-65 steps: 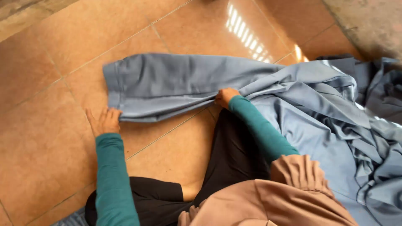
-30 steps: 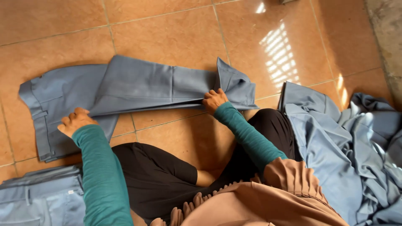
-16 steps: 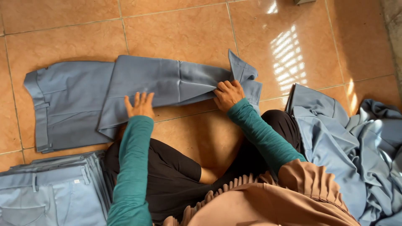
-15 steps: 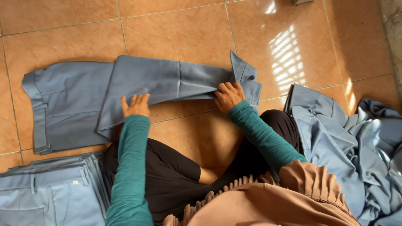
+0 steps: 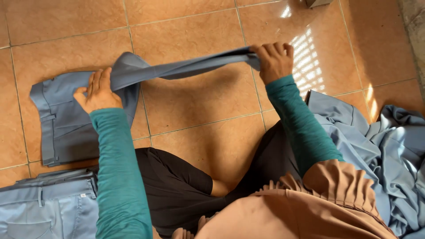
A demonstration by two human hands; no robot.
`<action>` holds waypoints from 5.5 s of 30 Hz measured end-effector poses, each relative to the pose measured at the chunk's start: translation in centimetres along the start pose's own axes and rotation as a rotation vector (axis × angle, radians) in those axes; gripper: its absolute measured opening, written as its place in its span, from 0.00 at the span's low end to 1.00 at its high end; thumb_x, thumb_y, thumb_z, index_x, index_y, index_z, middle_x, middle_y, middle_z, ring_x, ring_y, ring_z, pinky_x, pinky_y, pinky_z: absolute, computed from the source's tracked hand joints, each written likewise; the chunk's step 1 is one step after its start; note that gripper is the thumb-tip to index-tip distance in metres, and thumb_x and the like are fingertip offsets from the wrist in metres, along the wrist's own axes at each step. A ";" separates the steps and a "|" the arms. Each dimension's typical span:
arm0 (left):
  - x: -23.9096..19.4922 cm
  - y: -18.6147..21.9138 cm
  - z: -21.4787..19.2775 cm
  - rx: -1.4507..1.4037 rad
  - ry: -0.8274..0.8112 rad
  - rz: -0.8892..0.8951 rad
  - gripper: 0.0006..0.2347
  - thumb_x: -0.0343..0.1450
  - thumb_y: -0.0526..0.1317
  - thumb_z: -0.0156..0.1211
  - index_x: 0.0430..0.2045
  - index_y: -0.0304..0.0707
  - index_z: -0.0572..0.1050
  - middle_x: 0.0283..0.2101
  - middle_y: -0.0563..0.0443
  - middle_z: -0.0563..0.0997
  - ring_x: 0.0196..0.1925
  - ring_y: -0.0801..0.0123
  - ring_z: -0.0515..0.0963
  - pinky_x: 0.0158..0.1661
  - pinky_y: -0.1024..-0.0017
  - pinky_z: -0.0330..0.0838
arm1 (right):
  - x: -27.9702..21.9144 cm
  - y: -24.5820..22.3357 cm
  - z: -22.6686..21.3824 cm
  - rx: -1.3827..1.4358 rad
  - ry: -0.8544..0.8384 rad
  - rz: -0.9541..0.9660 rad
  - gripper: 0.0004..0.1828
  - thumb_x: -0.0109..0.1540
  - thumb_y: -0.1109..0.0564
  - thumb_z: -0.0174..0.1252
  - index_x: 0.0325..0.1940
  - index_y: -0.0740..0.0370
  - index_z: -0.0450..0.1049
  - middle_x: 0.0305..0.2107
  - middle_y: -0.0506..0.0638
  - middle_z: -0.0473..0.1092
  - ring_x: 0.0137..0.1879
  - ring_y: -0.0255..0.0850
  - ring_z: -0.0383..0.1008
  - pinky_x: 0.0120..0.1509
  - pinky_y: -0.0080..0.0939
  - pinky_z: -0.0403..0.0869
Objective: The person sits on a tiled floor and folds several pairs of light blue trousers by hand. They lay each pair flat, fold the legs together, fold the garment in half or thirds, and smooth the fabric before stacking the finished items.
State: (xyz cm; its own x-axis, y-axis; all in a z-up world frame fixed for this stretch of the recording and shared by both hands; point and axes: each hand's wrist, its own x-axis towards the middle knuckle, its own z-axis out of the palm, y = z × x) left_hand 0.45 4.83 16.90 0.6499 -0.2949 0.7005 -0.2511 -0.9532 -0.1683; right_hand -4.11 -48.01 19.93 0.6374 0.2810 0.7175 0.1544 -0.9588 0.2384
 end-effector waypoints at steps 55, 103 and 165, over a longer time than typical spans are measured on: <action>-10.3 28.2 8.4 -0.421 -0.774 -0.128 0.24 0.80 0.49 0.36 0.75 0.55 0.48 0.79 0.47 0.44 0.80 0.47 0.40 0.73 0.42 0.34 | -16.3 -18.0 10.7 0.187 -0.297 0.307 0.36 0.63 0.40 0.60 0.75 0.33 0.61 0.73 0.46 0.58 0.77 0.49 0.56 0.71 0.60 0.62; -10.0 50.5 7.4 -0.886 -1.203 -0.253 0.26 0.78 0.66 0.30 0.71 0.68 0.57 0.76 0.51 0.59 0.75 0.59 0.62 0.67 0.52 0.62 | -13.4 9.8 -8.1 2.186 0.530 1.755 0.33 0.53 0.63 0.61 0.65 0.61 0.73 0.48 0.55 0.78 0.55 0.54 0.82 0.73 0.59 0.76; -16.0 28.7 0.3 -0.463 -1.000 -0.520 0.39 0.70 0.49 0.63 0.74 0.45 0.46 0.77 0.41 0.40 0.78 0.51 0.45 0.70 0.53 0.50 | -25.6 2.7 9.7 0.712 -0.997 1.391 0.32 0.54 0.37 0.72 0.57 0.53 0.79 0.40 0.54 0.79 0.53 0.51 0.78 0.58 0.52 0.75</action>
State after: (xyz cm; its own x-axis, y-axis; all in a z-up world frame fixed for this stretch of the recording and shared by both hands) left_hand -17.01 -17.85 0.65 0.9636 -0.0004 -0.2673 0.1049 -0.9193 0.3793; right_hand -12.66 -58.22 -4.13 0.6813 -0.4992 -0.5354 -0.7249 -0.3578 -0.5887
